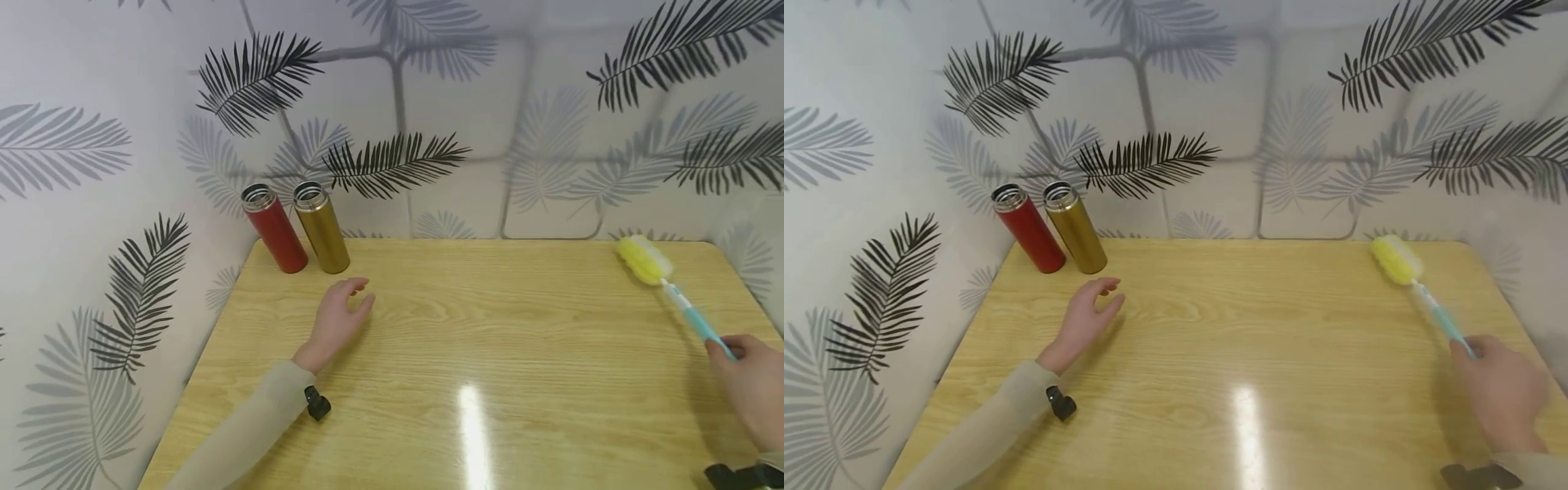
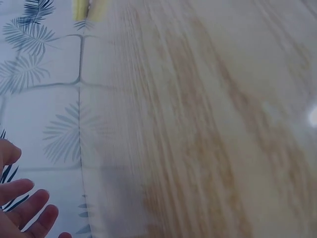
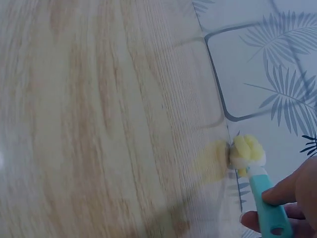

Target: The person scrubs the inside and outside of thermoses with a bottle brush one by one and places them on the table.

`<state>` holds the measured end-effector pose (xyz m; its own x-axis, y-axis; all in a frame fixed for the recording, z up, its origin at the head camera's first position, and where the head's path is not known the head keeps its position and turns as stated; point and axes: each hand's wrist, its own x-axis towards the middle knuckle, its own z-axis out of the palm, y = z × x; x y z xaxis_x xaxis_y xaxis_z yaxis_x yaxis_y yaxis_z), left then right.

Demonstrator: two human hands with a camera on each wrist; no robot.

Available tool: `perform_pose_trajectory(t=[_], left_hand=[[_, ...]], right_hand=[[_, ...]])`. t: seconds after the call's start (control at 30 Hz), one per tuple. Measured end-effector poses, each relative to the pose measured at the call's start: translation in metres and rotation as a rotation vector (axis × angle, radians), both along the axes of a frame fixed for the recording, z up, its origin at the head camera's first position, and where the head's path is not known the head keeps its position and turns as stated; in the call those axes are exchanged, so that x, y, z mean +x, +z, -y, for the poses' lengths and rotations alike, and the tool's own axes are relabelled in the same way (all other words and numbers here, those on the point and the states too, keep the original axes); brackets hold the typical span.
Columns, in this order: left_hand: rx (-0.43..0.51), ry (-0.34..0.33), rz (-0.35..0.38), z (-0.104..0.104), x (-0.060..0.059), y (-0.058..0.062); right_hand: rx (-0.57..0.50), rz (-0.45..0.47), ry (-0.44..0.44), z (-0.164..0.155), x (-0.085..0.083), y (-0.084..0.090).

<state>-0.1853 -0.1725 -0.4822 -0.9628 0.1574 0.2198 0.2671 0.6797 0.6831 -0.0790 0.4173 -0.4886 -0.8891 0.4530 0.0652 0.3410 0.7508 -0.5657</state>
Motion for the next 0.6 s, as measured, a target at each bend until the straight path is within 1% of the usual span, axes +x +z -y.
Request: perform_pose_trajectory(t=[0.1,0.2,0.27,0.37,0.47,0.6], left_hand=[[-0.007,-0.005,0.017,-0.0020,-0.0003,0.0014],[-0.016,-0.008,0.036,-0.0042,-0.0001,0.0012],[-0.012,-0.009,0.046,-0.0056,0.0010,0.0008],[-0.007,-0.015,0.048,-0.0064,0.0022,-0.0008],[-0.004,-0.026,0.044,-0.0064,0.0031,-0.0009],[0.000,-0.031,0.037,-0.0064,0.0025,0.0006]], right_hand=[[0.080,0.033,0.101,-0.0009,0.0024,0.0016],[0.114,0.104,0.147,-0.0039,0.0029,0.0025],[0.112,0.164,0.154,-0.0052,0.0027,0.0024],[0.122,0.207,0.139,-0.0048,0.0017,0.0001],[0.144,0.206,0.119,-0.0022,0.0014,-0.0027],[0.173,0.190,0.119,0.0009,0.0012,-0.0045]])
